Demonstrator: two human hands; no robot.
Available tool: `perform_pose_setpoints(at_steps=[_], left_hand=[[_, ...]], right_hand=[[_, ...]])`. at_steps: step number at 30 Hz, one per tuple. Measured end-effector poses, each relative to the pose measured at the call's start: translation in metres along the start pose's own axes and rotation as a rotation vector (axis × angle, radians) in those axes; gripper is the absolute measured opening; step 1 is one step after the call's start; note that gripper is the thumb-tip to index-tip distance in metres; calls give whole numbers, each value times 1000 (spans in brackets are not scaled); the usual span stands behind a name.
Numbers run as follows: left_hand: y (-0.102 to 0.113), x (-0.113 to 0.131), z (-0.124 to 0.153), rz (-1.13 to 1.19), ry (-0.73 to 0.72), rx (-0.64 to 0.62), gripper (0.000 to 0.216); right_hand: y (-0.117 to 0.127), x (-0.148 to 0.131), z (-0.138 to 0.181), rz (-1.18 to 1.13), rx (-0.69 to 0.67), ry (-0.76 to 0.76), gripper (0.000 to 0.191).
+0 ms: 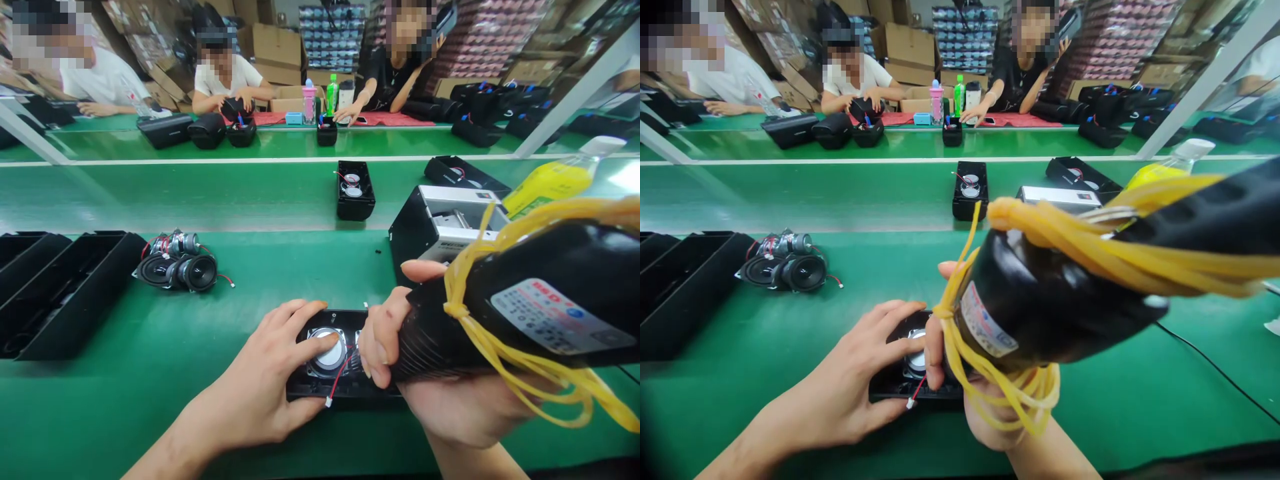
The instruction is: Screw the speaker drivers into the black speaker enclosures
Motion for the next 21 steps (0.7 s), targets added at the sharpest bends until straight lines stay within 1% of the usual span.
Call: perform_pose_setpoints(at_steps=[4,8,14,18,21], left_hand=[[2,0,-1,-9,-5,-4,64],[2,0,-1,-16,-14,10,62],[0,-1,0,-20,-30,20,63],[2,0,-1,-20,-34,16,63],[4,1,-2,-15,-53,10,58]], right_hand=[[-8,-2,-3,-40,-63,2,57],[-12,-3,-7,-71,-89,-15,57],[-13,0,-9,-26,-74,-8,56],[-16,3,-8,19,-97,-7,53],[-13,10,-4,67,-114,1,51]])
Point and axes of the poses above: each hand's wrist, its own z-axis away from the middle knuckle, its own y-axis out of the back of the hand, x = y × z, the point moved 1 cm from there along -z, towards the middle knuckle, and after that the axes turned 12 degrees about -y, right-handed, at the moved point
